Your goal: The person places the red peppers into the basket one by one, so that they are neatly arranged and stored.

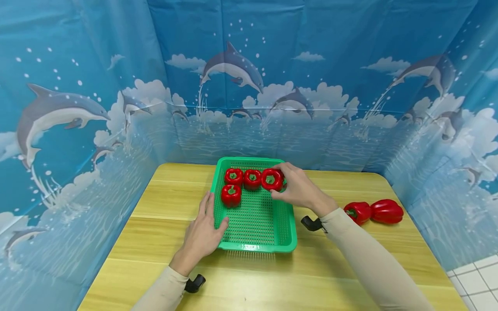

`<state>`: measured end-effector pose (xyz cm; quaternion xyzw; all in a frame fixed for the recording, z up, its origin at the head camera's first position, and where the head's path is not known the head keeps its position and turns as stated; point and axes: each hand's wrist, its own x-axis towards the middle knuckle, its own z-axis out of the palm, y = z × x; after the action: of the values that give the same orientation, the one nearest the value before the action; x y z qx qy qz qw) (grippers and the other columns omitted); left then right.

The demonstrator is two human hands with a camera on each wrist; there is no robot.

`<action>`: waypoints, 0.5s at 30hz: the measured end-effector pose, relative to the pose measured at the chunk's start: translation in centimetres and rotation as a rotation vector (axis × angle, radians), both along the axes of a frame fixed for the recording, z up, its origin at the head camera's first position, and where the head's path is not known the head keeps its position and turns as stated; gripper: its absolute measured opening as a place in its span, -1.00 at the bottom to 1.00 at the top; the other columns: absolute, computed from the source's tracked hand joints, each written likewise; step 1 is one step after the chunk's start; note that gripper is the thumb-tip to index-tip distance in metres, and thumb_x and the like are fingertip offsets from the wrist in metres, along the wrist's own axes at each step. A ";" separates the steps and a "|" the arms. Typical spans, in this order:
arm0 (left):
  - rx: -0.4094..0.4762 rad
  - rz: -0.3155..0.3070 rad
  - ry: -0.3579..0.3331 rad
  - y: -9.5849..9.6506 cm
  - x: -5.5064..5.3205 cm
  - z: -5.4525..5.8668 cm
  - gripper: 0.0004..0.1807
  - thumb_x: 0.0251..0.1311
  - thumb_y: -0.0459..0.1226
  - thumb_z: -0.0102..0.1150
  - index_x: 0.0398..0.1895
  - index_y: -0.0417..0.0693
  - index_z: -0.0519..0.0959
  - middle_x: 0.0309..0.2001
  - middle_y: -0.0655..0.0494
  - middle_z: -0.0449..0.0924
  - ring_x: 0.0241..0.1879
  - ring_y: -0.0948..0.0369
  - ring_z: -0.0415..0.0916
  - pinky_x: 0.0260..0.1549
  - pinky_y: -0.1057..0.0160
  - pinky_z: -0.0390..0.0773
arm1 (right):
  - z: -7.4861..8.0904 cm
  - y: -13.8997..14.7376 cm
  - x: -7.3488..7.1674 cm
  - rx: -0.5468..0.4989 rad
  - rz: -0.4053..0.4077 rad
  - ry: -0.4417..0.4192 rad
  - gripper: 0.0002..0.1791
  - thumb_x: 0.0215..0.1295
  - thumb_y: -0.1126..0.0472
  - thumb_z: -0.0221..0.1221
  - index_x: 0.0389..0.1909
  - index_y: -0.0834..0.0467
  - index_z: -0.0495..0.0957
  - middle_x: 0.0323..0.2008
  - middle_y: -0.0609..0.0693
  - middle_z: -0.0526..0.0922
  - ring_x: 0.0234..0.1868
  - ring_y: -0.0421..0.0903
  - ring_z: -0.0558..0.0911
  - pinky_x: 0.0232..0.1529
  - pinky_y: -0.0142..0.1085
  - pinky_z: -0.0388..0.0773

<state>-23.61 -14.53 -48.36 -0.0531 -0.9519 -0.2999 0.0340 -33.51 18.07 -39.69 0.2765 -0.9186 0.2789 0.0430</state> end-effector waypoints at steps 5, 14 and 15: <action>0.000 0.001 -0.002 0.0 0.0 -0.1 0.11 0.71 0.06 0.27 0.99 -0.09 -0.17 0.98 -0.03 -0.20 -0.71 0.19 0.37 -0.72 0.21 0.40 | -0.2 -0.9 -0.2 0.019 0.007 -0.030 -0.22 0.43 0.07 0.51 0.57 0.26 0.52 0.33 0.19 0.68 0.04 0.04 0.76 0.07 0.01 0.84; -0.006 0.001 0.004 0.1 0.0 -0.1 0.11 0.72 0.07 0.26 0.99 -0.08 -0.18 0.98 -0.02 -0.21 -0.71 0.19 0.35 -0.72 0.22 0.39 | -0.7 -2.3 -0.7 0.050 0.024 -0.048 -0.17 0.43 0.03 0.53 0.61 0.25 0.50 0.41 0.22 0.69 0.00 0.07 0.77 0.07 0.03 0.81; -0.006 0.000 0.004 0.1 0.0 -0.1 0.11 0.71 0.07 0.26 0.99 -0.09 -0.18 0.98 -0.02 -0.21 -0.71 0.19 0.35 -0.72 0.22 0.39 | -0.8 -2.5 -0.8 0.049 0.026 -0.055 -0.17 0.43 0.03 0.54 0.61 0.25 0.50 0.42 0.22 0.69 0.03 0.09 0.77 0.09 0.04 0.81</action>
<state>-23.63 -14.48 -48.46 -0.0538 -0.9527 -0.2969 0.0359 -34.29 15.59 -40.46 0.2816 -0.9224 0.2644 0.0076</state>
